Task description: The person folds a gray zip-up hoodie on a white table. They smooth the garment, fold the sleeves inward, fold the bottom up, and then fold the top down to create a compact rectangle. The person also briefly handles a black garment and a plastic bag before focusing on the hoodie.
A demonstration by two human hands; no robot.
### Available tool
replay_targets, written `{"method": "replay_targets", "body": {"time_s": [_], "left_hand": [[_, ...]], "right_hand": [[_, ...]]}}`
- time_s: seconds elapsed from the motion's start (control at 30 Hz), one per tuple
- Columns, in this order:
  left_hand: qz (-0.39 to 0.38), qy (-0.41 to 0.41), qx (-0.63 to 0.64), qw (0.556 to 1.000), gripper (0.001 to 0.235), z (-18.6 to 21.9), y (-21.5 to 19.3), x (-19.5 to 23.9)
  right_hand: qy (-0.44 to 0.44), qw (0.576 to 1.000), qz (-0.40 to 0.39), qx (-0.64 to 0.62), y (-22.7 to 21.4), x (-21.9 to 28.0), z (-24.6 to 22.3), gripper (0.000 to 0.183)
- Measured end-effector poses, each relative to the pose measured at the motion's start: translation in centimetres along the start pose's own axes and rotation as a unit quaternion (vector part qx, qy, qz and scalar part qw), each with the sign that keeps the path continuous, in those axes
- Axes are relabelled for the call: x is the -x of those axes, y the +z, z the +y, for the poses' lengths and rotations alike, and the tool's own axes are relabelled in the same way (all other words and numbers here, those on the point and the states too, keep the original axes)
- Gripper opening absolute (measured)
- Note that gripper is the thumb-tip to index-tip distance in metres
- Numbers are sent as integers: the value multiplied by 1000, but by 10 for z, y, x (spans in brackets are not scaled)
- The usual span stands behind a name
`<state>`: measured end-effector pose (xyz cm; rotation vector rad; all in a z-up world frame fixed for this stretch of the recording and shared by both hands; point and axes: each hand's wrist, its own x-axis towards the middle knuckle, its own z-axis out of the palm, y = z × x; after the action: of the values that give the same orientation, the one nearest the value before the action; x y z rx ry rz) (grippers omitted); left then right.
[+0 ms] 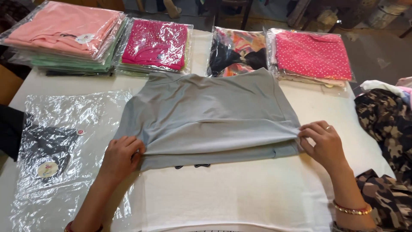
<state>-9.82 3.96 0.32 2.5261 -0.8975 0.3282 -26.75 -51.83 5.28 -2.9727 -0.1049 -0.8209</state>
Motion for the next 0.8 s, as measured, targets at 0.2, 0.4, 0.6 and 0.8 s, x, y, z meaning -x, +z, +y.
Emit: {"method": "replay_targets", "body": {"time_s": [0.2,0.4,0.6,0.8], "left_hand": [[-54,-11,5,998,14,1,-1,-1],[-37,25,-20,999,16,10,-10,0],[-59,-21,6,998,13,11,-16,9],[-65,-28,44,997,18,-8,-5,18]], "right_hand": [[-8,996,-90,19,16,9,8,12],[-44,997,-69,4,5,-21,-31,24],[-88,979,-181,-28,23,-20,-43,21],[-37,992,-121,14,27,-6,-14,10]]}}
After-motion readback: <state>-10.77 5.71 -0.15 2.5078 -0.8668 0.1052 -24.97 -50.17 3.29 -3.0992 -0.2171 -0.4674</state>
